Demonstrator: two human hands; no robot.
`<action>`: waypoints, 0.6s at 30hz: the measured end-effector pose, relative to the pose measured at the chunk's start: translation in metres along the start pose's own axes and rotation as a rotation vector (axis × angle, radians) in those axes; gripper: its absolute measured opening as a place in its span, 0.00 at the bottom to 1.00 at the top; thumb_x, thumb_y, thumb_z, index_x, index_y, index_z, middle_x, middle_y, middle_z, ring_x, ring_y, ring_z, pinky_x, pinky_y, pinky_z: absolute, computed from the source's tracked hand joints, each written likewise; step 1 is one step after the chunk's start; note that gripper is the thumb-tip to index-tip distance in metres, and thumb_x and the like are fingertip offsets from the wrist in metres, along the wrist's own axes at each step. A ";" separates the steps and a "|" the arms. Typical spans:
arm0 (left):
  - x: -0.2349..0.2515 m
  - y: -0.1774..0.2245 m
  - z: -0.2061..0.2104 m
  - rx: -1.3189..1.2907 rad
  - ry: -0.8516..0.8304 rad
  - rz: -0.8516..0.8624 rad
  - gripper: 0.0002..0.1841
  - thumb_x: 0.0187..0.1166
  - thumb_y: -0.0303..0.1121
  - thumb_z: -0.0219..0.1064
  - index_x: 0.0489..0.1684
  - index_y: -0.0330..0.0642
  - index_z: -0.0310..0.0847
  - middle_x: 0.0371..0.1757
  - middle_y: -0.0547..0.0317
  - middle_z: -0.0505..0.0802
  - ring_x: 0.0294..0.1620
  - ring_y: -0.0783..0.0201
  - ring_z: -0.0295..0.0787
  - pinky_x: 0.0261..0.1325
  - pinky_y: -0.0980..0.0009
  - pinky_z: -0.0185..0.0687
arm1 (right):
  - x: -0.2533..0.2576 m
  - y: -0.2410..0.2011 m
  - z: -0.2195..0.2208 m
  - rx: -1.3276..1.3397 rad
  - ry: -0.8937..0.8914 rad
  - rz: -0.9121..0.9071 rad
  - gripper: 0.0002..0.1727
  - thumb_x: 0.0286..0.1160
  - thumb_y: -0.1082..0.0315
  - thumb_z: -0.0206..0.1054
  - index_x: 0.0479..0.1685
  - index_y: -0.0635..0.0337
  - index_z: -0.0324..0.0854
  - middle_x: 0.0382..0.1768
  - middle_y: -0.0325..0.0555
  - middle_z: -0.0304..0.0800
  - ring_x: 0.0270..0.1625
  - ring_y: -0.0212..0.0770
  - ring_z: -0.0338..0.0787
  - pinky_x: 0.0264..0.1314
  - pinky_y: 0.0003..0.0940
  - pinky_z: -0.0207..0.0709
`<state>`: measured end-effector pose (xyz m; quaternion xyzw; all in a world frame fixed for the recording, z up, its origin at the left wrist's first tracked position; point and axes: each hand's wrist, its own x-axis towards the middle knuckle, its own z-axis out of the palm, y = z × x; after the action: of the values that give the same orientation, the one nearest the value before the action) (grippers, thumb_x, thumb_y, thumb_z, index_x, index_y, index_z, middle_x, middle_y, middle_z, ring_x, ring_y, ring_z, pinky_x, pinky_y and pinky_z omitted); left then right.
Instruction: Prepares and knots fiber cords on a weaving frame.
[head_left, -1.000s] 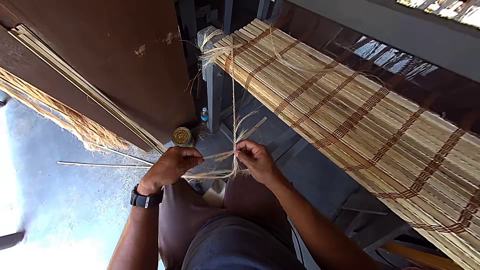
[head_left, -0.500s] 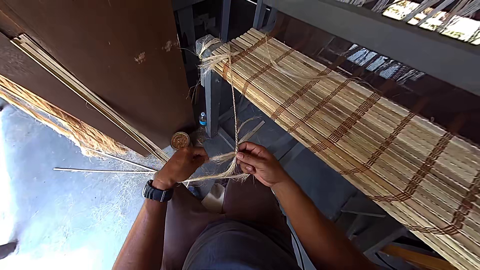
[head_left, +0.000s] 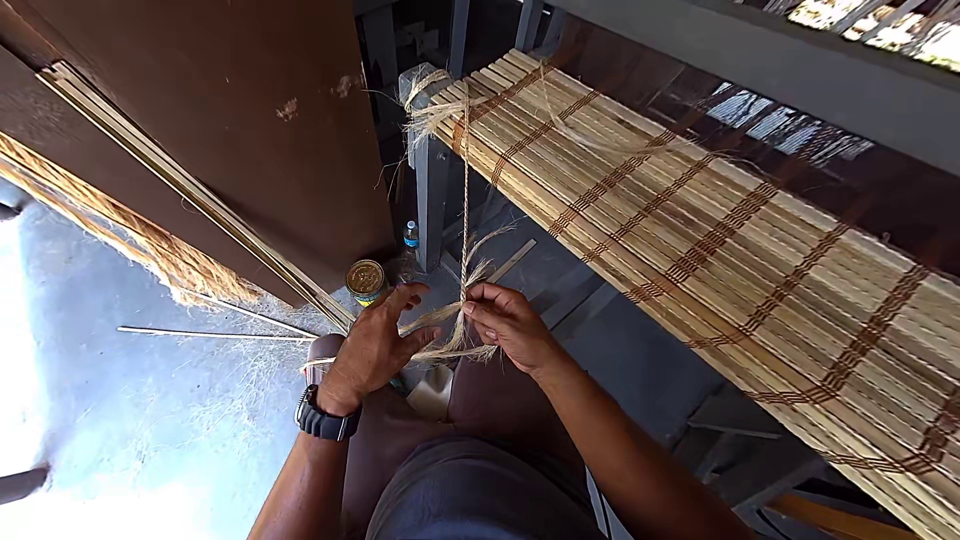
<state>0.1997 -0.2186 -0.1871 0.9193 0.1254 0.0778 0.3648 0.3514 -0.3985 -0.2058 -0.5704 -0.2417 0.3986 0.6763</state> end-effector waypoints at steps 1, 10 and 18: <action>0.003 0.004 0.001 0.029 -0.005 0.023 0.29 0.79 0.57 0.70 0.71 0.48 0.82 0.62 0.57 0.91 0.66 0.61 0.87 0.71 0.55 0.81 | 0.000 -0.001 0.000 -0.004 0.002 0.004 0.04 0.83 0.72 0.62 0.41 0.61 0.82 0.24 0.34 0.77 0.17 0.22 0.65 0.19 0.17 0.59; 0.028 0.020 0.001 0.220 0.086 0.287 0.10 0.85 0.38 0.65 0.44 0.46 0.93 0.44 0.58 0.95 0.51 0.60 0.93 0.57 0.57 0.88 | -0.003 -0.003 -0.002 -0.102 0.027 0.017 0.04 0.82 0.70 0.64 0.42 0.60 0.82 0.26 0.33 0.78 0.18 0.23 0.65 0.19 0.17 0.59; 0.031 0.013 0.009 -0.470 -0.027 0.055 0.07 0.88 0.32 0.61 0.46 0.42 0.86 0.32 0.61 0.94 0.28 0.69 0.90 0.36 0.72 0.89 | 0.001 -0.008 -0.001 -0.069 0.006 -0.012 0.03 0.81 0.72 0.64 0.43 0.60 0.83 0.29 0.34 0.80 0.17 0.21 0.63 0.19 0.17 0.58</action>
<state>0.2337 -0.2244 -0.1833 0.8130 0.0738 0.1025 0.5684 0.3545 -0.3986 -0.1980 -0.5933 -0.2566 0.3842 0.6592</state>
